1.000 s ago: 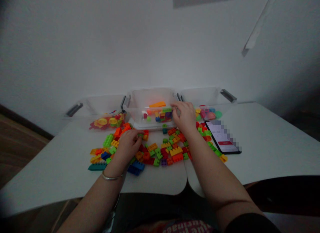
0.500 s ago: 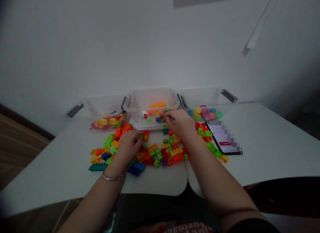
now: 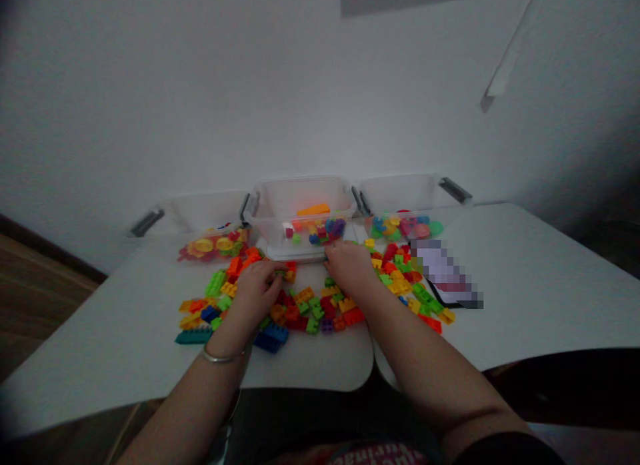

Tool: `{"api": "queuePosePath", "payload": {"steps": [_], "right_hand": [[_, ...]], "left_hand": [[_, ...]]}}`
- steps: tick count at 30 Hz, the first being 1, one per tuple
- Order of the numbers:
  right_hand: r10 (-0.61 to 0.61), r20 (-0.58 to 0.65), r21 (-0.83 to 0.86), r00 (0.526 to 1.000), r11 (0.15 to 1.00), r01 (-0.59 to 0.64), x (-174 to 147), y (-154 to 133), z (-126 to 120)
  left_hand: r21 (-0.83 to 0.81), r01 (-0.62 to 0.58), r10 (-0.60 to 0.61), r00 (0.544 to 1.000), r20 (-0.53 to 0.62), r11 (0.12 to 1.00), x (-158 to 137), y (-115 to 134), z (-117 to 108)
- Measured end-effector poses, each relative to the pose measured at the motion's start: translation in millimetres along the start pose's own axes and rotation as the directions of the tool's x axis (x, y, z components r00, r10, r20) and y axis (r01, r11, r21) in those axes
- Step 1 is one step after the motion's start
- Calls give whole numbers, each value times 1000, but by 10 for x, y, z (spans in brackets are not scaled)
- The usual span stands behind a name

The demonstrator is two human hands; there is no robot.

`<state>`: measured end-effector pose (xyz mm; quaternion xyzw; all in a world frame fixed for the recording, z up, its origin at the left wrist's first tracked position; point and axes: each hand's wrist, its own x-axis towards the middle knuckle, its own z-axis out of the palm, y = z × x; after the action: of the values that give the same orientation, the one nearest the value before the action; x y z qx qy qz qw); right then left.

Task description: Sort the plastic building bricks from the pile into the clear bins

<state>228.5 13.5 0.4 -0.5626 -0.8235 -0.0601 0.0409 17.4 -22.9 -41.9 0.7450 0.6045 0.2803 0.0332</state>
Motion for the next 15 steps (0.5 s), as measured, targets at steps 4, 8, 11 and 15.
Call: {"api": "queuePosePath", "payload": {"steps": [4, 8, 11, 15], "right_hand": [[-18, -15, -2, 1000, 1000, 18, 6, -19, 38], [-26, -49, -6, 998, 1000, 25, -4, -32, 43], [-17, -36, -4, 999, 1000, 17, -7, -39, 46], [-16, -13, 8, 1000, 1000, 17, -6, -44, 65]], "left_hand": [[-3, 1, -1, 1000, -3, 1000, -1, 2, -4], [-8, -6, 6, 1000, 3, 1000, 1, -2, -10], [-14, -2, 2, 1000, 3, 1000, -1, -4, -11], [-13, -8, 7, 1000, -4, 1000, -4, -5, -7]]}}
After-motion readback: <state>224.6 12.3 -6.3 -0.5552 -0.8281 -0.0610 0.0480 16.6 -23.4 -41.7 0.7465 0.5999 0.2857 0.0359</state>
